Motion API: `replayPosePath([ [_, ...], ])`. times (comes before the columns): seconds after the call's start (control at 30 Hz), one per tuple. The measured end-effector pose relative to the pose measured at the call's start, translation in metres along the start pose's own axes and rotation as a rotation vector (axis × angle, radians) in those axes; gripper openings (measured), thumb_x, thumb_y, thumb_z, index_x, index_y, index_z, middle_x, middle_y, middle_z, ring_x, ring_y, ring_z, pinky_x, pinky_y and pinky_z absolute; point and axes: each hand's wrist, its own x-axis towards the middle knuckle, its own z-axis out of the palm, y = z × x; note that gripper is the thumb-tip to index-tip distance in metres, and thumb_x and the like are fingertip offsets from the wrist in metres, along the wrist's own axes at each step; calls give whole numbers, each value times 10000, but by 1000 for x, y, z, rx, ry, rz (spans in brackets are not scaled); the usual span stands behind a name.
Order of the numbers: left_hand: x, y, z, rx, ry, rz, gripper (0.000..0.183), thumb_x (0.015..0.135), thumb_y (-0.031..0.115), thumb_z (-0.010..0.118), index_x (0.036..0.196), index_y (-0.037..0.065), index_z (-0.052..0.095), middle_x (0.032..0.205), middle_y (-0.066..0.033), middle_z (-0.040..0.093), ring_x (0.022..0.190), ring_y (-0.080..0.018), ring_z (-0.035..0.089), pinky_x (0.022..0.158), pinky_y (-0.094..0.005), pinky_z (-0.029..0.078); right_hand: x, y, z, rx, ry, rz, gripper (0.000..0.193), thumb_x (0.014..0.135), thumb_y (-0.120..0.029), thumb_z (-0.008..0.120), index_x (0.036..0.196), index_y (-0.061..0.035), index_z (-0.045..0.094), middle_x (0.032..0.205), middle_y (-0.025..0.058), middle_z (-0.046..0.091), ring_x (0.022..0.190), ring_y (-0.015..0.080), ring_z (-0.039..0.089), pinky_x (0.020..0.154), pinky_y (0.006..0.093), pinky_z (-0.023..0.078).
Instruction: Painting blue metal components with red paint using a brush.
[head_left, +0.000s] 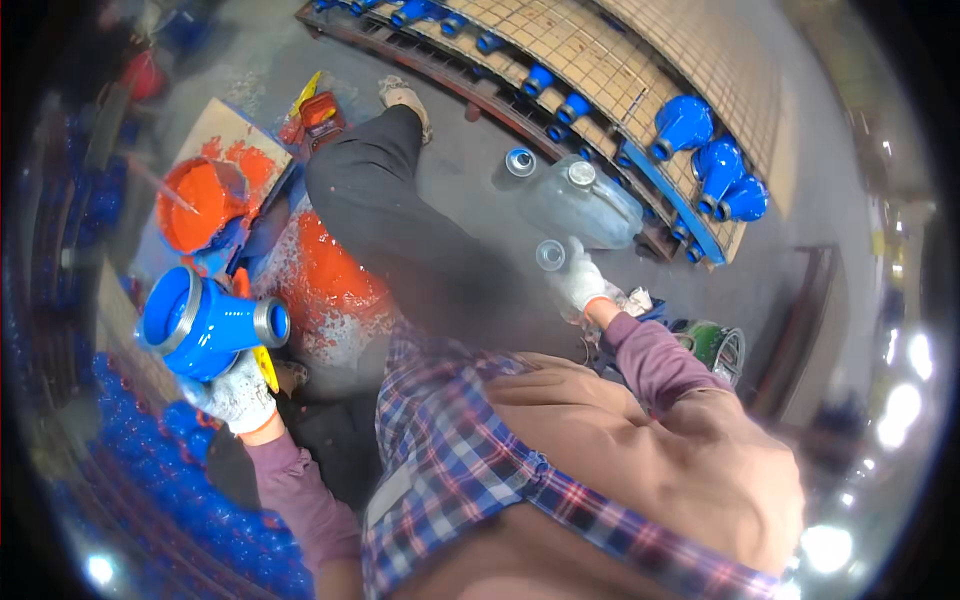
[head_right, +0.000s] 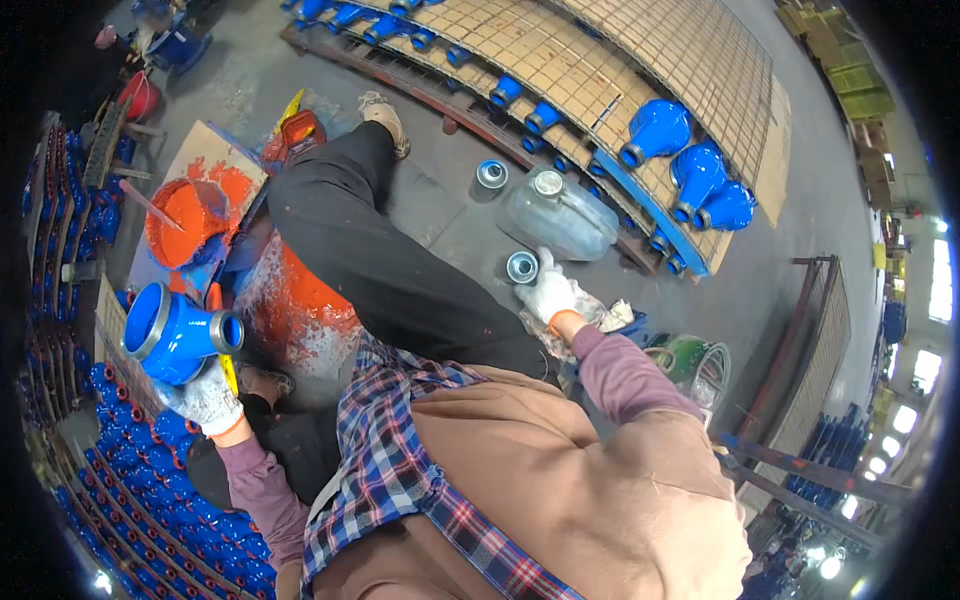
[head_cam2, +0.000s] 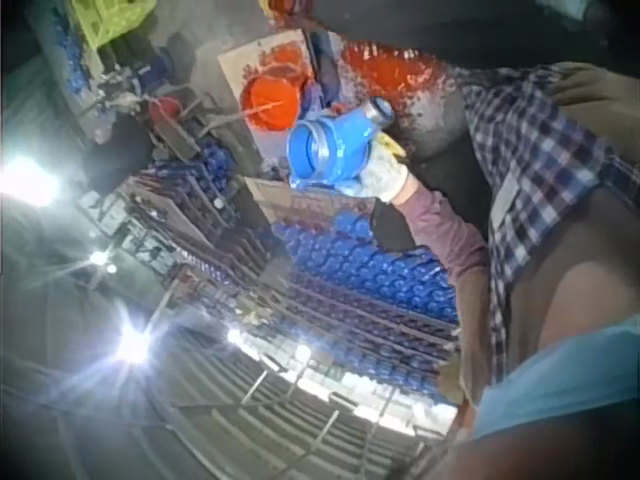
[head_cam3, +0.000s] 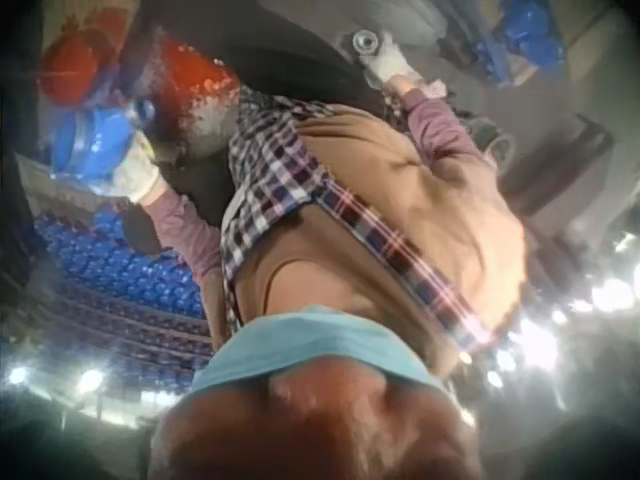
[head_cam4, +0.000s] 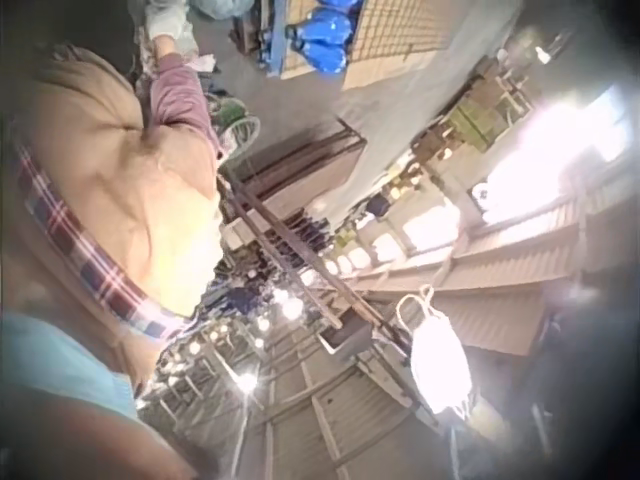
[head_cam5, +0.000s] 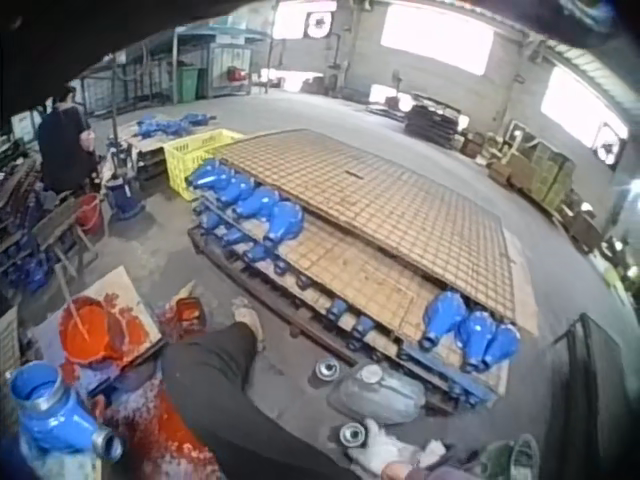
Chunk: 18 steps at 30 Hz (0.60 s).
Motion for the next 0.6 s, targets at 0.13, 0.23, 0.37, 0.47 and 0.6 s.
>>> replayPosePath([
  [0.13, -3, 0, -20, 130, -22, 23, 918, 771, 407, 761, 1492, 110, 277, 1530, -132, 308, 1394, -362, 298, 1184, -557, 146, 14, 14, 49, 171, 15, 43, 856, 717, -229, 779, 1447, -127, 343, 1350, 214, 466, 1216, 394, 500, 1000, 420, 436],
  [0.23, -7, 2, -31, 104, -79, -49, 917, 740, 346, 797, 1476, 92, 313, 1493, -129, 378, 1349, -361, 371, 1168, -537, 212, 27, 27, 78, 267, 156, -75, 844, 704, -228, 803, 1423, -121, 374, 1345, 193, 491, 1200, 368, 521, 1005, 405, 435],
  [0.37, -11, 1, -32, 99, 93, -88, 628, 827, 247, 679, 1376, 82, 423, 1353, -138, 491, 1225, -331, 477, 1059, -495, 342, 37, 11, 72, 399, 83, -158, 774, 712, -253, 808, 1364, -92, 423, 1223, 167, 605, 1126, 306, 598, 955, 375, 469],
  [0.47, -14, -3, -29, 406, 62, 26, 330, 906, 194, 578, 1215, 82, 587, 1135, -103, 644, 1023, -250, 622, 898, -358, 508, 24, -35, 32, 239, 146, -353, 754, 702, -258, 813, 1332, -67, 445, 1188, 162, 620, 1101, 287, 613, 941, 364, 476],
  [0.6, -14, -1, -29, 146, -134, -40, 422, 950, 178, 541, 1349, 56, 478, 1290, -111, 556, 1156, -241, 559, 987, -371, 469, 2, -114, -49, 412, 364, -620, 802, 690, -215, 823, 1360, -29, 423, 1274, 155, 554, 1161, 266, 564, 976, 361, 455],
])
